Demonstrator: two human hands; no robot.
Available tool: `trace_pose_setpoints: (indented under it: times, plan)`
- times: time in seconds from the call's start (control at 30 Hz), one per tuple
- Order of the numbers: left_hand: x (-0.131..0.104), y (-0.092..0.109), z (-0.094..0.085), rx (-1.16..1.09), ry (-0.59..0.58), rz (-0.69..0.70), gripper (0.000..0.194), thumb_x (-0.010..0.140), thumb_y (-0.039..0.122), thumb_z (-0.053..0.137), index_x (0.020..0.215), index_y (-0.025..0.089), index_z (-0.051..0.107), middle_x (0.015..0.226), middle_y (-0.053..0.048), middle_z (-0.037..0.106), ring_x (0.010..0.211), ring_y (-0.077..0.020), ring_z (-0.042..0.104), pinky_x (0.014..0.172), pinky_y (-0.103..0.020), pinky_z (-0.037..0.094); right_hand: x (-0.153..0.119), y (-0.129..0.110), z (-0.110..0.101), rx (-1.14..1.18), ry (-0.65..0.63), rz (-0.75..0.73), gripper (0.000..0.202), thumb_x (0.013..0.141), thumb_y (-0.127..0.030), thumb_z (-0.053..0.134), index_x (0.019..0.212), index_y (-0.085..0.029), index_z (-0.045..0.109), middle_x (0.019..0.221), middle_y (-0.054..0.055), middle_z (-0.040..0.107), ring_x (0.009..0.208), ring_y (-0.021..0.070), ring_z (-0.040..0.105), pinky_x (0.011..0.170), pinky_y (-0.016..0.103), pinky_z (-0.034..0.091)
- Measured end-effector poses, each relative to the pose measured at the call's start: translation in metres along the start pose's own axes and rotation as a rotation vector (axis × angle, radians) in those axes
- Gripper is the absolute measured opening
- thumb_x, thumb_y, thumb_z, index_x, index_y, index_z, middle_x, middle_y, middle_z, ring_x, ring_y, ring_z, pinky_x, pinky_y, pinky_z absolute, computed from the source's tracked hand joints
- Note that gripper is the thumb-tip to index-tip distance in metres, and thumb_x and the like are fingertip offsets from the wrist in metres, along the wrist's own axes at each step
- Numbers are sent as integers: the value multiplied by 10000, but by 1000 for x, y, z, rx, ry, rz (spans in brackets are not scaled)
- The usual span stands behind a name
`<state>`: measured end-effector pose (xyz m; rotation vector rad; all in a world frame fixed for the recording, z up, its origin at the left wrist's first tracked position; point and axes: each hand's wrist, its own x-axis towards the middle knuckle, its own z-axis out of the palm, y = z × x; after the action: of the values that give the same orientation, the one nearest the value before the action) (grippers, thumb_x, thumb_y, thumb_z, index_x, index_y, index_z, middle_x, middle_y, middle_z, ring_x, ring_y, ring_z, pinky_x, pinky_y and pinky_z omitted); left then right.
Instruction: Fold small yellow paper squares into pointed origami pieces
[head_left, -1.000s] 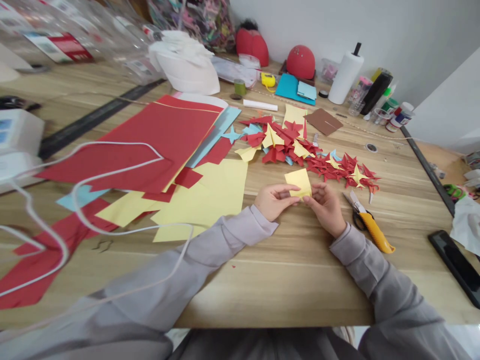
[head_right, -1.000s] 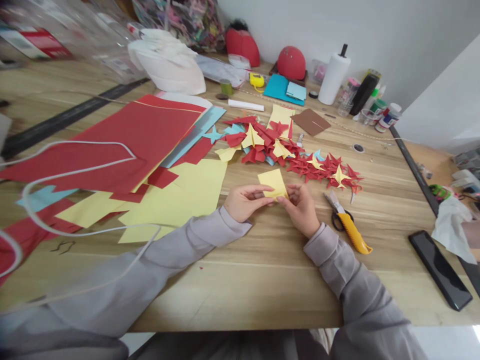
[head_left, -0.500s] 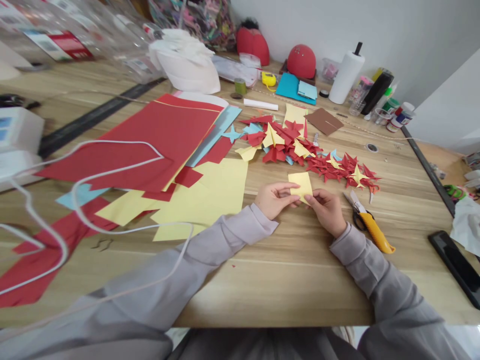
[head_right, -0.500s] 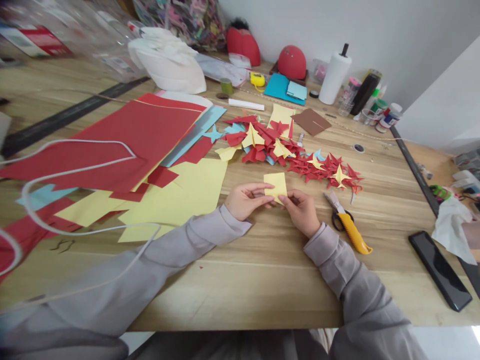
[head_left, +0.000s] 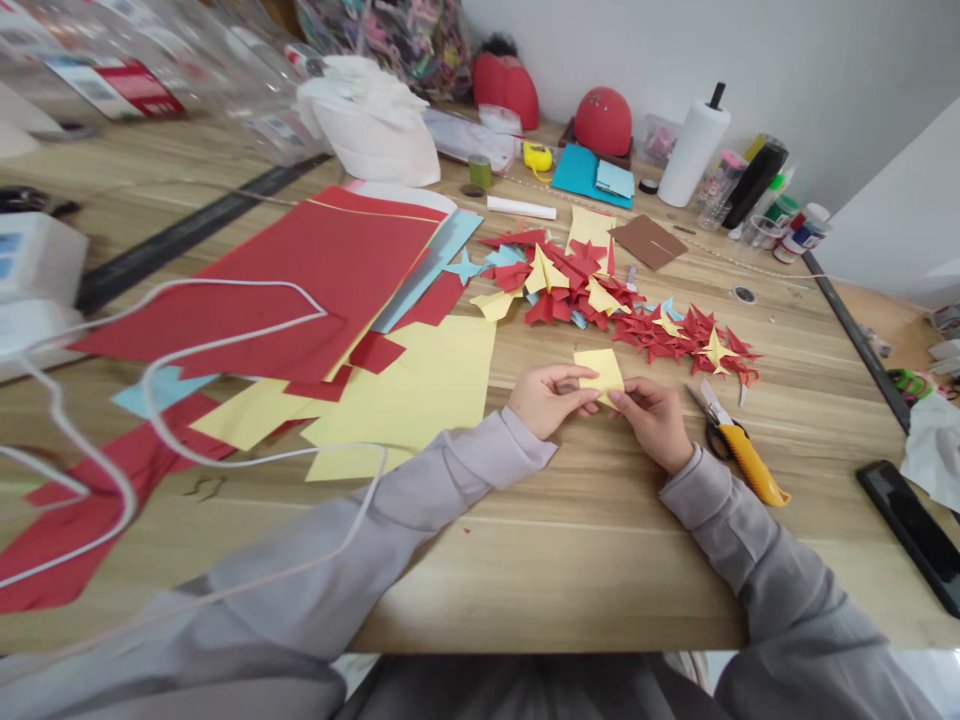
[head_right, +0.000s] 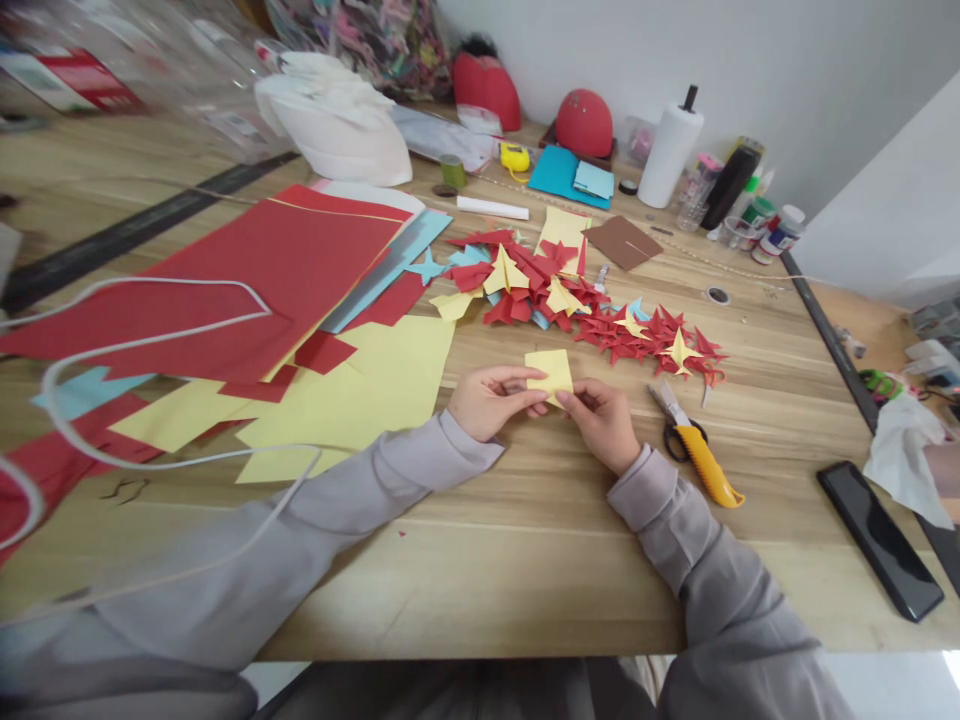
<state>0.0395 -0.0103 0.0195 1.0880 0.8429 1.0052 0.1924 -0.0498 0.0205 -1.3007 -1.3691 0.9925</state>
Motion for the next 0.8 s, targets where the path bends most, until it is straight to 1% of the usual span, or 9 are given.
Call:
trace_pose_setpoints:
  times: [0.1,0.2,0.3,0.37,0.53,0.8]
  plan:
    - [-1,0,0,20,1,22,365,548,210,743,878,82,656,587,-40,667,526,-130,624,558,-249,535,0,0,-1,11,6,-4,232,699,-407,638,710,-175,629,597,-4,607,530,116,534,523,244,431]
    - [-3,0,0,44,13,80,360,528,170,746,874,107,670,686,-44,689,594,-122,633,623,-241,542,1,1,-1,26,21,-3,226,709,-408,627,713,-182,632,612,0,621,535,124,549,527,251,446]
    - [-3,1,-1,62,27,118,307,544,160,731,845,121,682,679,-30,682,596,-117,628,646,-245,547,1,1,-1,37,30,-2,220,707,-406,628,709,-186,632,619,1,628,533,127,558,526,256,459]
    - [-3,1,-1,63,20,114,301,555,174,729,847,121,684,647,-20,670,576,-119,625,646,-258,554,1,0,-1,42,31,-2,222,700,-411,633,703,-189,633,631,2,634,534,129,563,526,260,468]
    - [-1,0,-1,20,-5,93,373,557,235,740,906,119,675,695,-27,677,602,-130,634,637,-280,565,1,-1,0,44,41,6,240,693,-434,632,720,-196,645,660,7,647,544,137,567,535,275,488]
    - [-1,-3,0,-7,20,75,382,553,240,745,895,90,666,630,-38,673,579,-143,643,597,-266,564,1,-1,0,43,38,4,231,688,-423,641,718,-194,656,631,4,643,540,136,569,534,268,483]
